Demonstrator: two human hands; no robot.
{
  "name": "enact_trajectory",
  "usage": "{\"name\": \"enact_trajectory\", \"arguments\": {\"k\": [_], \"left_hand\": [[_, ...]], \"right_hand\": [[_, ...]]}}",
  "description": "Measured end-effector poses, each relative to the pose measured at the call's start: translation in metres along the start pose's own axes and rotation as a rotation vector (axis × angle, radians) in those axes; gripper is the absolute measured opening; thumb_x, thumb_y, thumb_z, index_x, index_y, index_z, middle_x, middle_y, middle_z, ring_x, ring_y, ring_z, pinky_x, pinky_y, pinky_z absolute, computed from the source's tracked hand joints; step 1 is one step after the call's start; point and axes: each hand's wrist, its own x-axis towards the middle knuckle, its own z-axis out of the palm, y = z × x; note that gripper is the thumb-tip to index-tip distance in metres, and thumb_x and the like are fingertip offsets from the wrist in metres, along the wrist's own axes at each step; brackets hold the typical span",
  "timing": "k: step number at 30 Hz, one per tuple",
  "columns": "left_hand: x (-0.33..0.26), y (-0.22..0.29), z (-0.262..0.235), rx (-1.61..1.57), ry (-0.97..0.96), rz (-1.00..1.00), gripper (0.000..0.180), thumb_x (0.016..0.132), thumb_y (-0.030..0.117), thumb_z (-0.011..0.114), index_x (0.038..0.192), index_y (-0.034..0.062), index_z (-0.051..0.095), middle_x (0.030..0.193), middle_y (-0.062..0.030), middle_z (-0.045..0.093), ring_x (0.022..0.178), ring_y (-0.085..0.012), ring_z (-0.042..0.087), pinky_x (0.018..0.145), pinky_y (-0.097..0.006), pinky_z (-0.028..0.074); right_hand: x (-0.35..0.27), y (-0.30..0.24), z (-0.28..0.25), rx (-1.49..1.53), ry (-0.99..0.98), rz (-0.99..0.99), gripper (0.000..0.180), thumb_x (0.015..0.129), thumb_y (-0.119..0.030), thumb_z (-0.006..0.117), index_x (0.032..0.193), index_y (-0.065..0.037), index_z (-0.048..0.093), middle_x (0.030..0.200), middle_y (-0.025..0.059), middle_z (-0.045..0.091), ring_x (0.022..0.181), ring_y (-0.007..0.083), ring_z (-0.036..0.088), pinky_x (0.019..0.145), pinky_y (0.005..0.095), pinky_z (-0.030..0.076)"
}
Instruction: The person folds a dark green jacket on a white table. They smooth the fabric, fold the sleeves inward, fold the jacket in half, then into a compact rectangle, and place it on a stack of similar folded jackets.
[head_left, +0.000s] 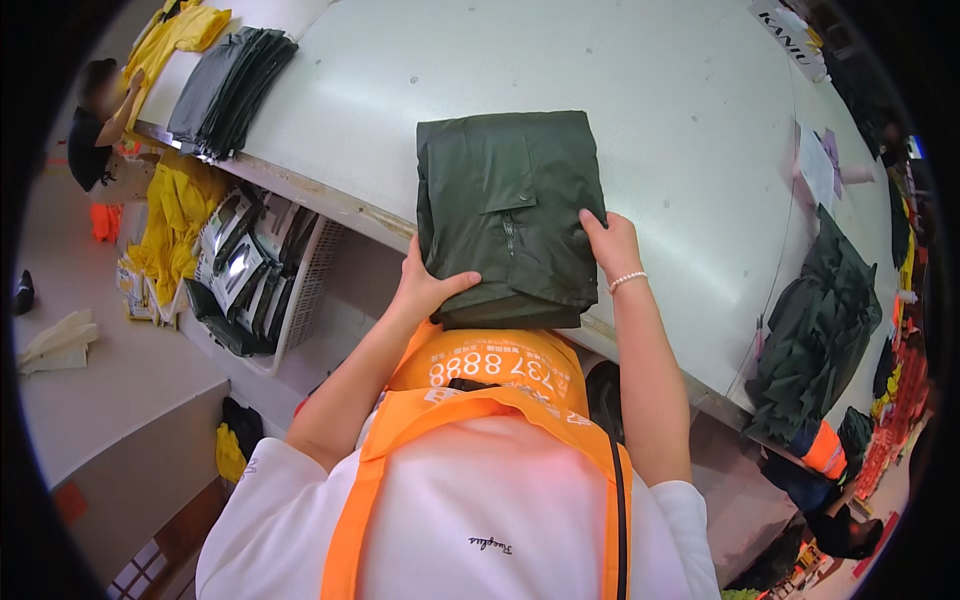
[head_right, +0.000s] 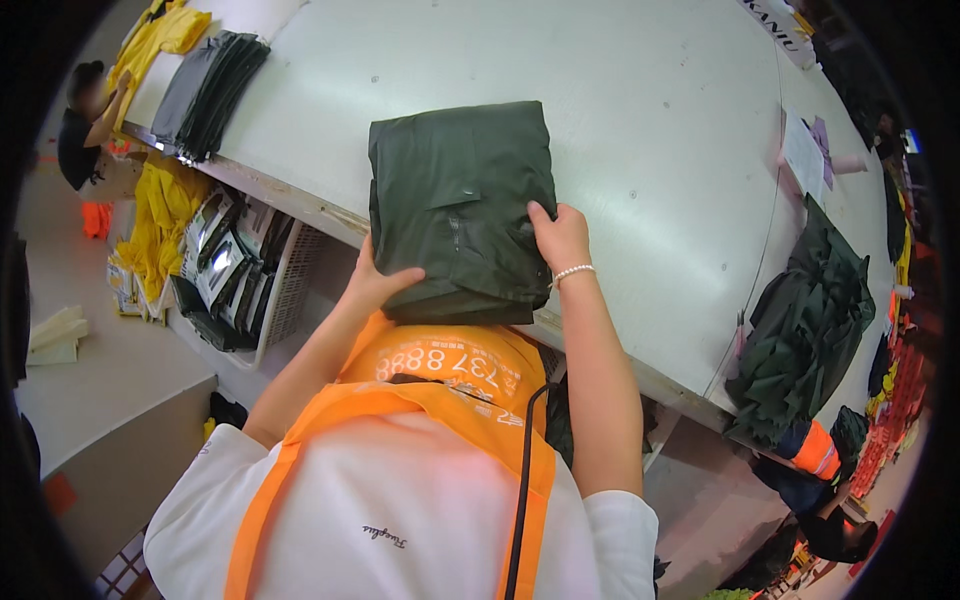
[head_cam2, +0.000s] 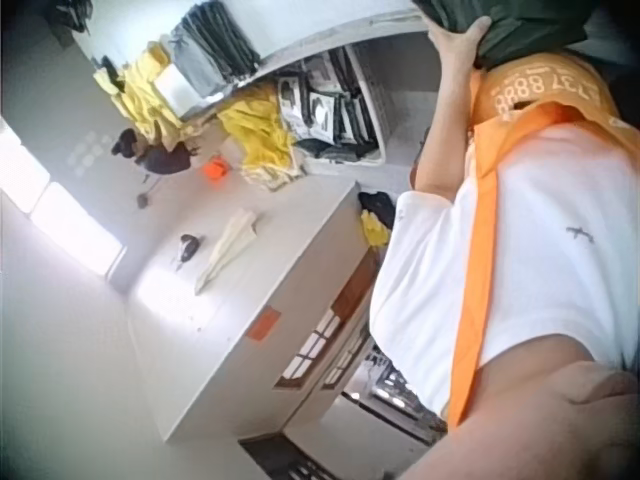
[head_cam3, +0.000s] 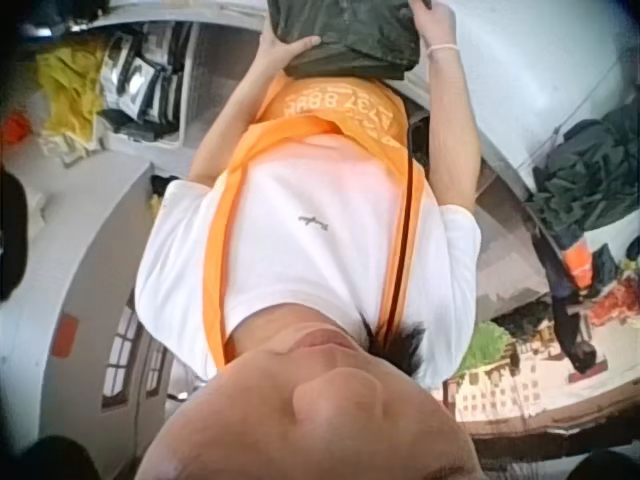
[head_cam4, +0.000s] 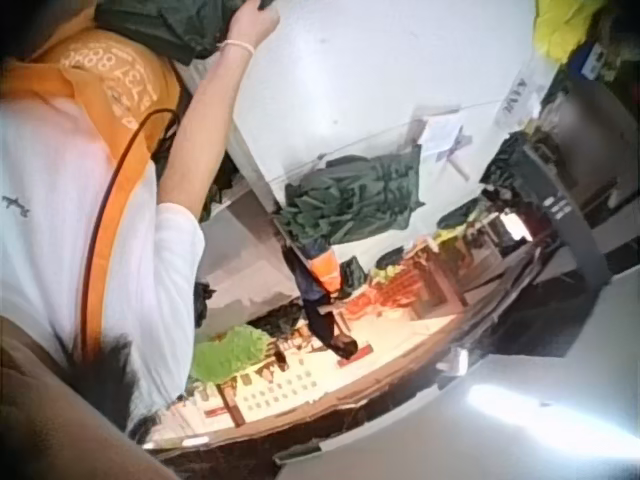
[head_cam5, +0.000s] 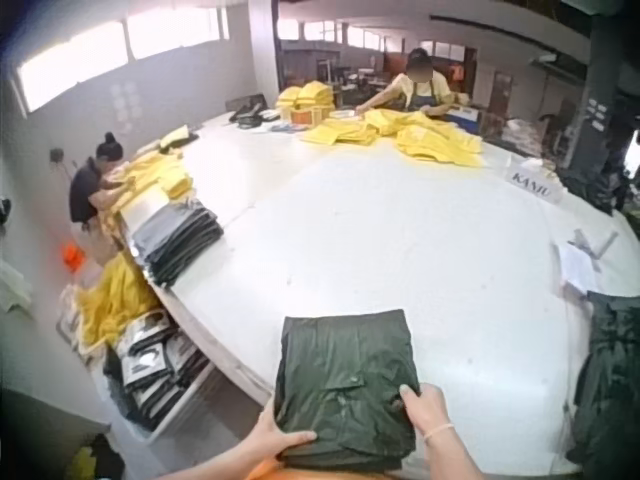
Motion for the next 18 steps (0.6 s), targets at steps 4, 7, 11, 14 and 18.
{"name": "enact_trajectory", "arguments": {"k": [4, 7, 11, 14, 18], "left_hand": [[-0.004, -0.023, 0.004, -0.042, 0.002, -0.077, 0.112, 0.055, 0.039, 0.088, 0.138, -0.005, 0.027, 0.133, -0.0264, 0.041, 0.124, -0.0321, 0.043, 0.102, -0.038, 0.037], [-0.007, -0.035, 0.009, -0.1, 0.022, -0.145, 0.11, 0.057, 0.036, 0.088, 0.138, -0.0056, 0.024, 0.13, -0.0229, 0.045, 0.119, -0.0294, 0.048, 0.1, -0.036, 0.04], [-0.012, -0.018, 0.004, -0.316, -0.023, -0.191, 0.108, 0.061, 0.03, 0.087, 0.137, -0.0076, 0.02, 0.128, -0.0224, 0.047, 0.118, -0.0281, 0.048, 0.099, -0.034, 0.041], [-0.013, -0.012, 0.006, -0.314, -0.023, -0.201, 0.107, 0.062, 0.028, 0.087, 0.137, -0.0083, 0.019, 0.127, -0.0225, 0.047, 0.118, -0.028, 0.048, 0.099, -0.034, 0.041], [-0.009, -0.014, 0.009, -0.244, -0.024, -0.225, 0.084, 0.072, 0.016, 0.079, 0.136, -0.0032, 0.026, 0.127, -0.0172, 0.048, 0.119, -0.0247, 0.047, 0.101, -0.034, 0.037]], "right_hand": [[0.01, -0.015, -0.009, 0.702, -0.403, 0.27, 0.032, 0.091, -0.027, 0.057, 0.101, 0.003, 0.061, 0.098, 0.0135, 0.066, 0.084, 0.0219, 0.064, 0.079, 0.0366, 0.051], [0.01, 0.003, 0.013, 0.514, -0.377, 0.402, 0.039, 0.091, -0.032, 0.057, 0.104, 0.005, 0.059, 0.101, 0.0141, 0.066, 0.093, 0.025, 0.064, 0.086, 0.0378, 0.049], [0.005, -0.006, 0.032, -0.543, 0.017, -0.092, 0.054, 0.086, -0.044, 0.057, 0.098, 0.009, 0.061, 0.1, 0.0288, 0.062, 0.095, 0.0407, 0.06, 0.083, 0.0428, 0.048], [-0.001, -0.03, 0.008, -0.418, 0.015, -0.118, 0.066, 0.081, -0.053, 0.059, 0.106, 0.009, 0.059, 0.106, 0.0292, 0.061, 0.101, 0.0384, 0.06, 0.087, 0.0419, 0.047], [-0.006, -0.037, 0.018, -0.08, -0.039, -0.037, 0.08, 0.08, -0.052, 0.063, 0.122, 0.013, 0.045, 0.122, 0.0285, 0.053, 0.115, 0.0331, 0.053, 0.096, 0.0345, 0.042]]}}
